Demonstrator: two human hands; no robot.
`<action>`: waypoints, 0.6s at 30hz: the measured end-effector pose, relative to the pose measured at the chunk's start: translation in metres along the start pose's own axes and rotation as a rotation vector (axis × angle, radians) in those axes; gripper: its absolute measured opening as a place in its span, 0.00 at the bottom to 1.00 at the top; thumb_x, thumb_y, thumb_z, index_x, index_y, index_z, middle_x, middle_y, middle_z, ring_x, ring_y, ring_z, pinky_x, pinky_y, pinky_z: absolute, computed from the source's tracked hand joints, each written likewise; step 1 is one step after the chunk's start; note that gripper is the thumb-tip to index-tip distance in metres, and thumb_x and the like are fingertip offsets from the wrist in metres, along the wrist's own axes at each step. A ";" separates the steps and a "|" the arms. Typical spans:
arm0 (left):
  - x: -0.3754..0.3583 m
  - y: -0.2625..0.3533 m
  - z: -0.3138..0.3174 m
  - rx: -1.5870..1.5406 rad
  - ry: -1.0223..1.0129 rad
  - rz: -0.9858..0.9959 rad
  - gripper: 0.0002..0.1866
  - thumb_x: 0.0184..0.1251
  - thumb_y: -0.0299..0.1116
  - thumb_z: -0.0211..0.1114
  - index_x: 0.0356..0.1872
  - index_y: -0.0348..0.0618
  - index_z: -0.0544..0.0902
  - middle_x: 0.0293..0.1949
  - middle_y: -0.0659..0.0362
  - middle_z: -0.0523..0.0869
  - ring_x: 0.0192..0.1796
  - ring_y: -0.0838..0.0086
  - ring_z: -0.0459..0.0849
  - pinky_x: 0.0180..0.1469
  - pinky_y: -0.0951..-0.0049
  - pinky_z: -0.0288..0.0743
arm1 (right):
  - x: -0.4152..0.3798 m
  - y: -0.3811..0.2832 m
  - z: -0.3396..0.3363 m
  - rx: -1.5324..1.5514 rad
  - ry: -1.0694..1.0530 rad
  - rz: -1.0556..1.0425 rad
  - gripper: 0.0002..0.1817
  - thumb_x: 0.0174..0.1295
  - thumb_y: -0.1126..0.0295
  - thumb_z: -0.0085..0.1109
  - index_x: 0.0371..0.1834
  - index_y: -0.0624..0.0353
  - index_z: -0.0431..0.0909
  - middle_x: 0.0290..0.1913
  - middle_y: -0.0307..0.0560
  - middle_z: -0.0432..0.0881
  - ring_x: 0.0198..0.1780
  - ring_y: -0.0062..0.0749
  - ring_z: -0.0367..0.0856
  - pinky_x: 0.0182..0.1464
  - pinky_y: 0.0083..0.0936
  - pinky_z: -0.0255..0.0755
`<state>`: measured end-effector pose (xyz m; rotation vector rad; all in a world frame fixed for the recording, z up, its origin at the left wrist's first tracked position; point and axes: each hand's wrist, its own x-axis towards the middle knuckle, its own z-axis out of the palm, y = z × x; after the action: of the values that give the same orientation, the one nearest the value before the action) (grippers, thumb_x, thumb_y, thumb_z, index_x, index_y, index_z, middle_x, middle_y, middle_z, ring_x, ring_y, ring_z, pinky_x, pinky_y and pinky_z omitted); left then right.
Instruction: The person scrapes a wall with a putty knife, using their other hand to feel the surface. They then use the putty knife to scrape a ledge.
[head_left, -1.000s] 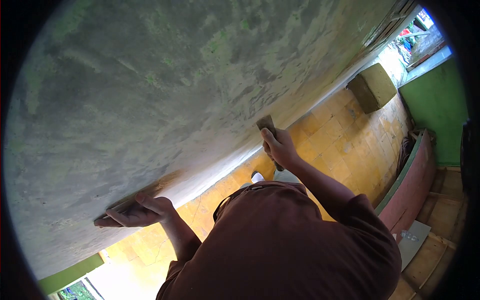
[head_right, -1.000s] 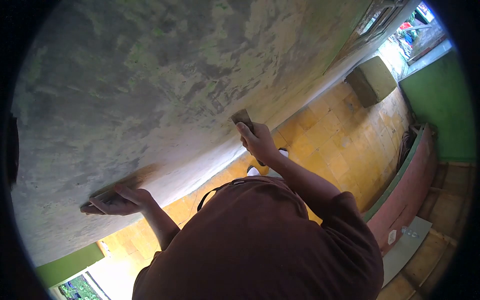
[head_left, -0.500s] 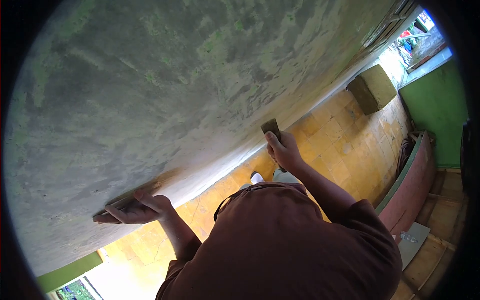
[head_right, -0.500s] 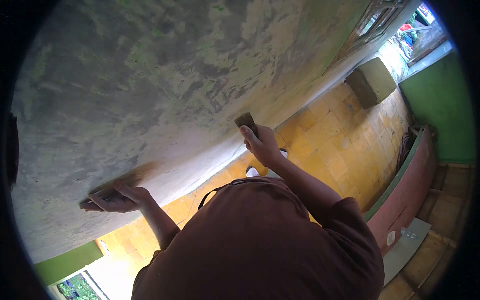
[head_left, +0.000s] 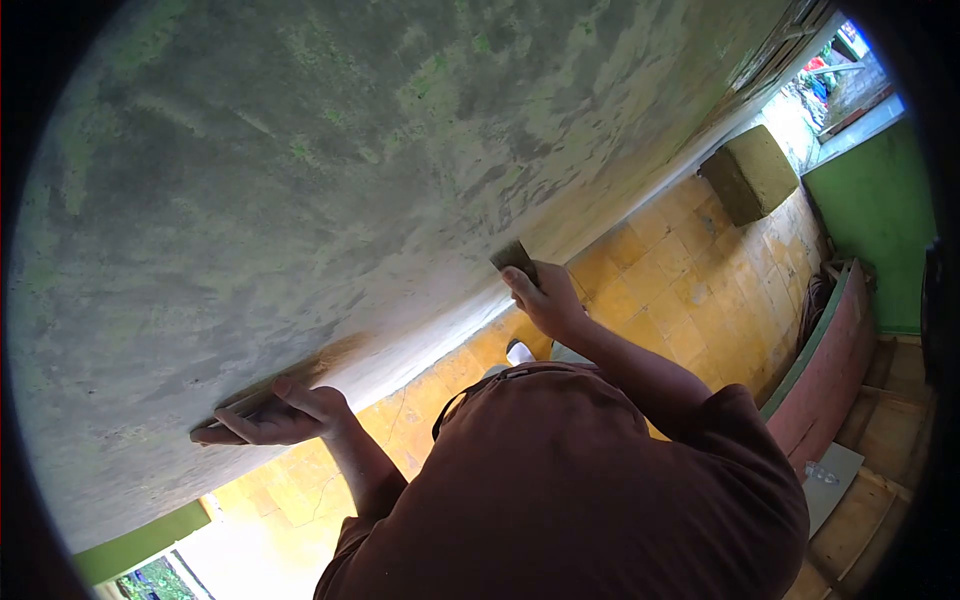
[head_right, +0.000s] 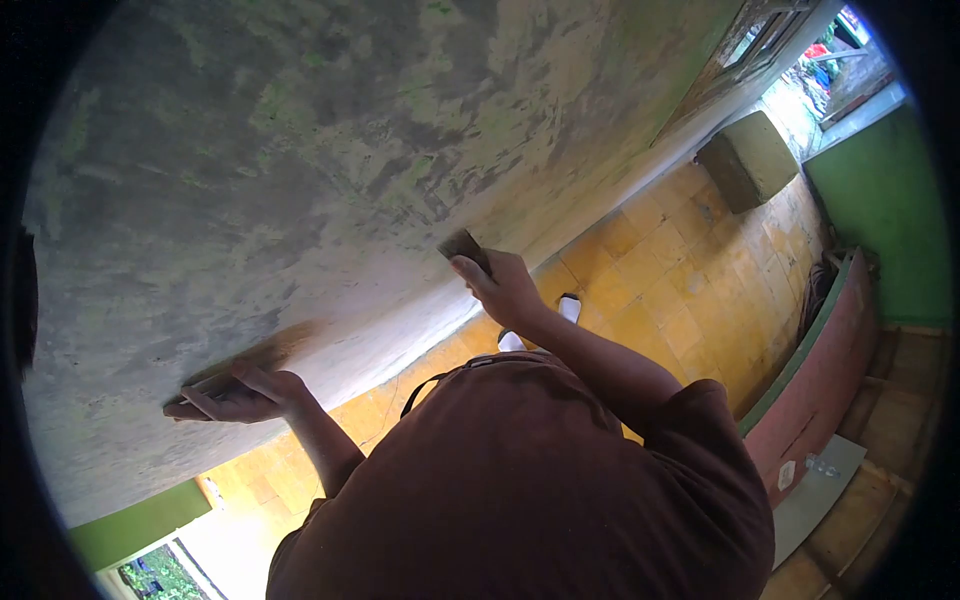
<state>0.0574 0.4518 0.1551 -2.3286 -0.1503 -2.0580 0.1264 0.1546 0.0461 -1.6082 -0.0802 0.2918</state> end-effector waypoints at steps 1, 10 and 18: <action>0.001 0.000 0.000 -0.003 0.002 0.002 0.34 0.69 0.53 0.52 0.69 0.41 0.61 0.74 0.42 0.49 0.78 0.51 0.41 0.74 0.44 0.41 | -0.005 0.008 -0.001 -0.023 0.026 0.045 0.24 0.68 0.53 0.54 0.21 0.63 0.72 0.16 0.37 0.70 0.20 0.19 0.67 0.24 0.26 0.62; 0.000 0.000 0.000 -0.004 -0.006 -0.009 0.34 0.69 0.51 0.52 0.69 0.39 0.61 0.74 0.43 0.50 0.78 0.51 0.41 0.74 0.44 0.42 | -0.001 0.023 0.000 0.040 0.132 0.111 0.22 0.70 0.56 0.53 0.21 0.59 0.70 0.16 0.33 0.67 0.18 0.16 0.63 0.21 0.22 0.58; 0.001 0.000 0.002 -0.017 0.018 0.021 0.33 0.69 0.50 0.53 0.68 0.39 0.61 0.74 0.44 0.51 0.78 0.54 0.43 0.75 0.45 0.41 | -0.024 0.056 -0.015 -0.127 0.127 0.155 0.24 0.69 0.52 0.54 0.23 0.63 0.73 0.17 0.38 0.72 0.20 0.20 0.68 0.24 0.26 0.63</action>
<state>0.0592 0.4519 0.1563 -2.3108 -0.1071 -2.0779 0.0992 0.1307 -0.0059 -1.7590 0.1259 0.3083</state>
